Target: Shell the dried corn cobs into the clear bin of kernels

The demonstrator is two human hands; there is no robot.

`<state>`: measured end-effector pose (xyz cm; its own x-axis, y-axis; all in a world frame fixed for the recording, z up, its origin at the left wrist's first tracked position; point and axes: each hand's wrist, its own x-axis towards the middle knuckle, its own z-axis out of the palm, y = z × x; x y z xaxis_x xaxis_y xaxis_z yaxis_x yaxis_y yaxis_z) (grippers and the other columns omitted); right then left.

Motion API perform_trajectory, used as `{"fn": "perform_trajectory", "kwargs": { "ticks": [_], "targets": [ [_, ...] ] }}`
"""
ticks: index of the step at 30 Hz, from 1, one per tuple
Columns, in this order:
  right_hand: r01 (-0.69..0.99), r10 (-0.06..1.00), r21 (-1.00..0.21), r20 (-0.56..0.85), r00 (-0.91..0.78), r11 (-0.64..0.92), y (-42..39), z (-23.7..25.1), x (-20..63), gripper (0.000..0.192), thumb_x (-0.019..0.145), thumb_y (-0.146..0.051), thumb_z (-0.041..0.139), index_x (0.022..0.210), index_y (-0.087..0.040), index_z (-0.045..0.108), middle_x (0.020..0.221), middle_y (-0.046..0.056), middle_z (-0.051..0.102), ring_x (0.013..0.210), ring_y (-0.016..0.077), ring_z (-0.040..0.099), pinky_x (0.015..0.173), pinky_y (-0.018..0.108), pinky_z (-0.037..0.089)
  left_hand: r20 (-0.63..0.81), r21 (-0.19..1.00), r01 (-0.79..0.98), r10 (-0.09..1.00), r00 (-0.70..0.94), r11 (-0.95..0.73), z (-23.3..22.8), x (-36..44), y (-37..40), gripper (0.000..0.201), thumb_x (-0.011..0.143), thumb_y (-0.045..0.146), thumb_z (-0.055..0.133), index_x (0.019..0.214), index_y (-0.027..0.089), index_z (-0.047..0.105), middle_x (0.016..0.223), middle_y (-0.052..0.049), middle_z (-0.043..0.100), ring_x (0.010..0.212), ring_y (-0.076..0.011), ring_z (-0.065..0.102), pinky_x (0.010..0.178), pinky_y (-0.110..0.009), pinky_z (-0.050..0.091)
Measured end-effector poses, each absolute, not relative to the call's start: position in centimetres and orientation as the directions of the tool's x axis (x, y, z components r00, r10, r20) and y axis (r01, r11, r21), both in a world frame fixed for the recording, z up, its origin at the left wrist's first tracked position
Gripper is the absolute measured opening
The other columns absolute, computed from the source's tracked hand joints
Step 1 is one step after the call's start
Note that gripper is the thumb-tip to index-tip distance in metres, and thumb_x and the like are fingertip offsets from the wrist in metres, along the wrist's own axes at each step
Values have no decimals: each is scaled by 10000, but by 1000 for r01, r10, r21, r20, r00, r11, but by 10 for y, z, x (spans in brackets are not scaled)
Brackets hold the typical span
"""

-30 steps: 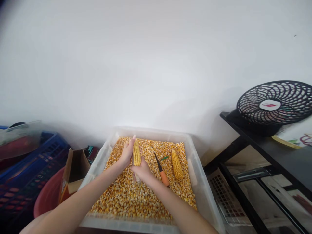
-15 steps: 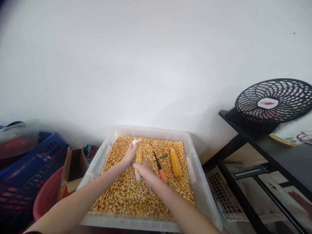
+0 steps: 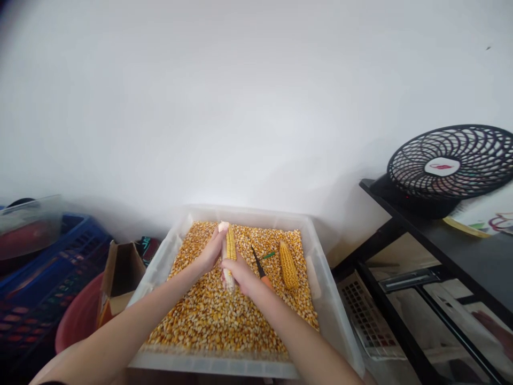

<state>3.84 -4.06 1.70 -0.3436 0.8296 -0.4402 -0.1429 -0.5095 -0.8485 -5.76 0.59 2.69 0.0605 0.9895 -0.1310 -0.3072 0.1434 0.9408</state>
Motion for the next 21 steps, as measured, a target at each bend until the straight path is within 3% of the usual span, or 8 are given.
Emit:
{"fn": "perform_trajectory", "kwargs": {
  "ticks": [2, 5, 15, 21],
  "targets": [
    [-80, 861, -883, -427, -276, -463, -40, 17, 37, 281, 582, -219, 525, 836, -207, 405, 407, -89, 444, 351, 103, 418, 361, 213, 349, -144, 932, -325, 987, 67, 158, 29, -56, 5, 394, 717, 447, 576, 993, 207, 430, 802, -15, 544, 689, -143, 560, 638, -254, 460],
    [-59, 850, -882, -430, -305, -468, -40, 14, 38, 270, 587, -201, 527, 829, -208, 408, 407, -86, 450, 355, 108, 426, 354, 211, 347, -137, 952, -275, 990, 24, 138, 33, -58, 1, 423, 691, 401, 616, 998, 195, 412, 814, -16, 535, 712, -143, 561, 648, -245, 462],
    [-205, 811, -835, -390, -435, -511, -38, 7, 45, 265, 532, -254, 585, 711, -200, 397, 393, -80, 452, 317, 93, 385, 329, 208, 309, -44, 998, -44, 996, 75, 48, 48, -64, -4, 370, 750, 419, 524, 999, 179, 395, 930, -35, 522, 885, -159, 509, 770, -238, 421],
    [-269, 708, -776, -299, -640, -570, -39, 12, 51, 230, 610, -383, 480, 542, -194, 367, 351, -51, 386, 299, 75, 351, 328, 211, 263, -67, 996, -59, 992, 105, 73, 38, -66, 4, 417, 759, 432, 485, 1078, 178, 399, 909, -32, 540, 855, -163, 513, 732, -245, 420]
  ]
}}
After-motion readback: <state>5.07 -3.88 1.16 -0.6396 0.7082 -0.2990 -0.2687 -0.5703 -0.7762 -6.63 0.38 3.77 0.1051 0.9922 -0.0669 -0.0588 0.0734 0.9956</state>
